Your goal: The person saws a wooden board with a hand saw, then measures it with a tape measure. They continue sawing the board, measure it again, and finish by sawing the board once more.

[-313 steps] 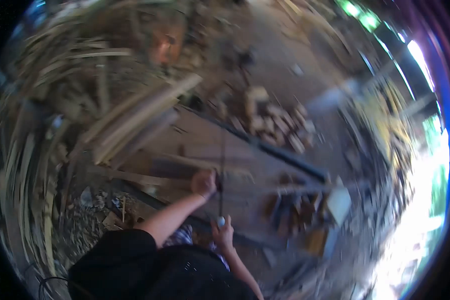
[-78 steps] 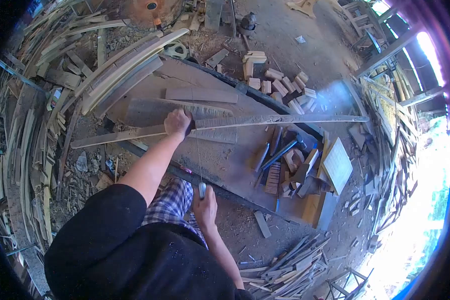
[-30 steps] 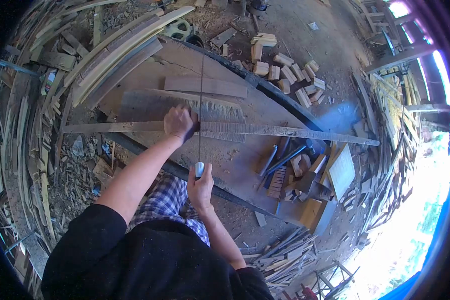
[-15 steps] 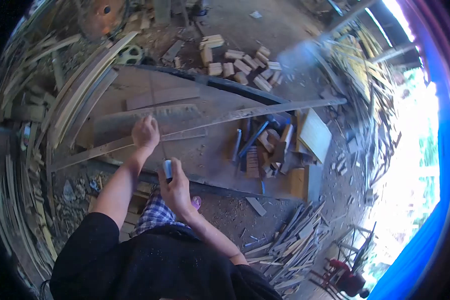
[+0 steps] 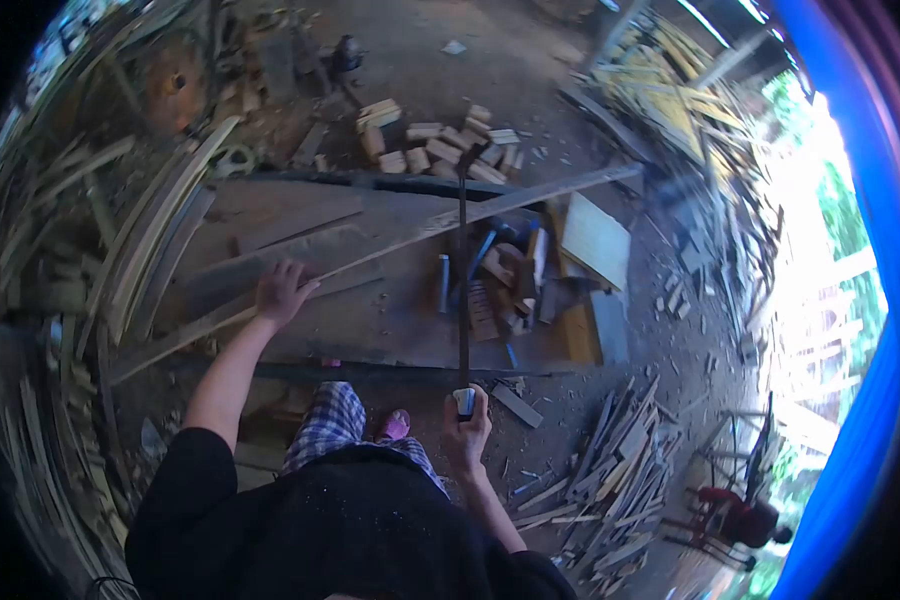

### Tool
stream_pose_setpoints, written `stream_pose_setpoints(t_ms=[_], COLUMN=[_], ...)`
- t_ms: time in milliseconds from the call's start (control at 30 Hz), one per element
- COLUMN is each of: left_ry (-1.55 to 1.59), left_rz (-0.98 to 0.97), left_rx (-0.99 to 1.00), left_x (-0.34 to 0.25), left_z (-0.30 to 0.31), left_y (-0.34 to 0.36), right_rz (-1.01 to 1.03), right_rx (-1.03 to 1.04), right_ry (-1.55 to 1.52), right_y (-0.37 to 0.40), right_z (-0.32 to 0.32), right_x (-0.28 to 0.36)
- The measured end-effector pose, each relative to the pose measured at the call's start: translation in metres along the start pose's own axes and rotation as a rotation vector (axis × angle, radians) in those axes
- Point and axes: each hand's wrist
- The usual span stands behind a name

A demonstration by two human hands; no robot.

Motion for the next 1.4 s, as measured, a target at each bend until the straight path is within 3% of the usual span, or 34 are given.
stream_pose_setpoints(t_ms=[67, 167, 433, 633, 800, 933, 1133, 1233, 1400], left_ry=[-0.016, -0.056, -0.11, -0.047, 0.07, 0.067, 0.214, 0.091, 0.041], left_rz=[-0.056, -0.099, -0.171, -0.214, -0.239, -0.157, 0.013, 0.035, 0.037], left_rx=[-0.032, -0.063, -0.129, -0.168, -0.23, -0.083, -0.13, -0.032, -0.07], left_x=[0.0, 0.004, 0.047, 0.093, 0.077, 0.075, 0.059, 0.063, 0.066], left_z=[-0.002, -0.001, 0.018, 0.005, 0.019, 0.028, 0.039, 0.052, 0.045], left_y=[0.0, 0.002, 0.034, 0.027, 0.026, 0.039, 0.04, 0.045, 0.048], right_rz=[-0.13, -0.136, 0.015, 0.037, 0.022, 0.049, 0.099, 0.153, 0.169], right_rx=[-0.03, -0.077, -0.152, 0.002, 0.127, 0.204, 0.311, 0.336, 0.394], right_ry=[0.007, -0.016, -0.036, -0.058, -0.108, -0.124, -0.081, -0.072, -0.065], right_y=[0.006, 0.009, 0.024, 0.026, 0.019, 0.015, 0.003, -0.001, -0.003], right_z=[0.016, 0.033, 0.036, 0.021, -0.001, -0.022, -0.041, -0.05, -0.057], right_x=[-0.015, -0.013, -0.009, -0.009, -0.004, -0.005, 0.016, 0.018, 0.015])
Point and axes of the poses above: each hand's wrist, its own y-axis away from the middle knuckle, its own z-axis out of the back of the hand, x = y × z, and after that the axes turned 3 degrees about x, right-handed
